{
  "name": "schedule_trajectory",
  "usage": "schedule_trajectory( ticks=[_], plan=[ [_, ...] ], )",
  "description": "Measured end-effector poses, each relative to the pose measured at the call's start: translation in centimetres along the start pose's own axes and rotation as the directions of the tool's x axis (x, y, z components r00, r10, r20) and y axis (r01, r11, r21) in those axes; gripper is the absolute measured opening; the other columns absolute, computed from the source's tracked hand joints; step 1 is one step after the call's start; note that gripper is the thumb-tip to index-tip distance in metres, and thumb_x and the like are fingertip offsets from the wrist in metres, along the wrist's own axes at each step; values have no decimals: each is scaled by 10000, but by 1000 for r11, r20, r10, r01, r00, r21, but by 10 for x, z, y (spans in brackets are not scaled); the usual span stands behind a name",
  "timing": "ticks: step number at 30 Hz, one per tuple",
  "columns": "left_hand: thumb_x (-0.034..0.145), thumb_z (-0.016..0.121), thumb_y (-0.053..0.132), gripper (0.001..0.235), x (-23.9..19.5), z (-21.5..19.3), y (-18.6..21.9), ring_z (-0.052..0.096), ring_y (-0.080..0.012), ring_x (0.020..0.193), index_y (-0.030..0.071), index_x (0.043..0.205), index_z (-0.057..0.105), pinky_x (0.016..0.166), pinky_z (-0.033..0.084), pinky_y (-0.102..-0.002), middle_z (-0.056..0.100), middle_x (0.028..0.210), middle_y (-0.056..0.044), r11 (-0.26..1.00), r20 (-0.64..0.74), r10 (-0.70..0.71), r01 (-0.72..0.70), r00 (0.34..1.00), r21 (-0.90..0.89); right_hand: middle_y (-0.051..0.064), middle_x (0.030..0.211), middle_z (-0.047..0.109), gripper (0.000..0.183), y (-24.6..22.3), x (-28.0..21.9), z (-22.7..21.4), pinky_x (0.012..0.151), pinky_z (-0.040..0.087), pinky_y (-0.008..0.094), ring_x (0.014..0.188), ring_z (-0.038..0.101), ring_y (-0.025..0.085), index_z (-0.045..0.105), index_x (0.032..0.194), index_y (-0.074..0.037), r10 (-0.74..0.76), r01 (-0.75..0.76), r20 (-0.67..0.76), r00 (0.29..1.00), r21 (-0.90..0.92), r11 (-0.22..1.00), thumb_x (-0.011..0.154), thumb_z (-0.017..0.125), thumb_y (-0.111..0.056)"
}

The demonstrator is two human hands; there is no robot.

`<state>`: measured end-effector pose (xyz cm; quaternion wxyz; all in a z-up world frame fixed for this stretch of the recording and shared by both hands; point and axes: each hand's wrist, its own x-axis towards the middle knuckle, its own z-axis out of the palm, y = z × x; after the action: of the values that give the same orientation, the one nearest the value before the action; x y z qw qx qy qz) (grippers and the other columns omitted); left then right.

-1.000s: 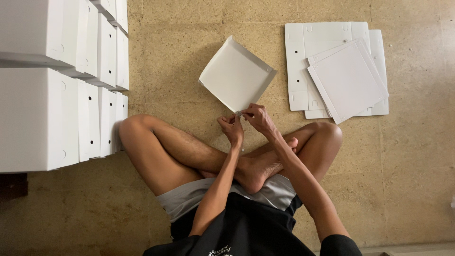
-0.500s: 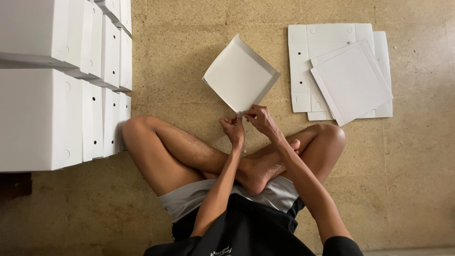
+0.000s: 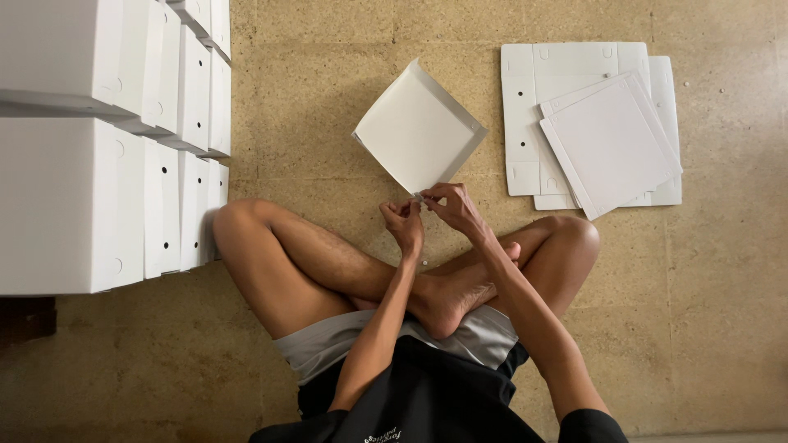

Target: The person sits on the floor and assembles a white cardboard box by folding and tucking the flaps into place. They manipulate the box flaps by hand to form the structure.

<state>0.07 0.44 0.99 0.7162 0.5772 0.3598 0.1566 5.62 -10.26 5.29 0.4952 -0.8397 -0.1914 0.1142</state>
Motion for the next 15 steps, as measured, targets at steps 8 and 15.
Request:
schedule_trajectory(
  ticks=[8,15],
  plan=[
    [782,669,17,379,0,-4,6,618,-113,658,151,906,337,652,513,-297,611,731,-33,1000,35,-3,2,999,20,146,865,738,203,-6,-1,2,808,532,394,733,719,272,746,1031,-8,21,-21,8,1000,-30,999,836,690,-1],
    [793,698,-10,347,3,-6,-1,653,-138,698,97,966,417,688,548,-291,636,753,-52,997,87,-72,69,994,36,106,753,737,186,12,0,8,728,561,344,611,702,212,771,983,-52,174,-175,-65,983,-11,985,846,647,-30]
  ],
)
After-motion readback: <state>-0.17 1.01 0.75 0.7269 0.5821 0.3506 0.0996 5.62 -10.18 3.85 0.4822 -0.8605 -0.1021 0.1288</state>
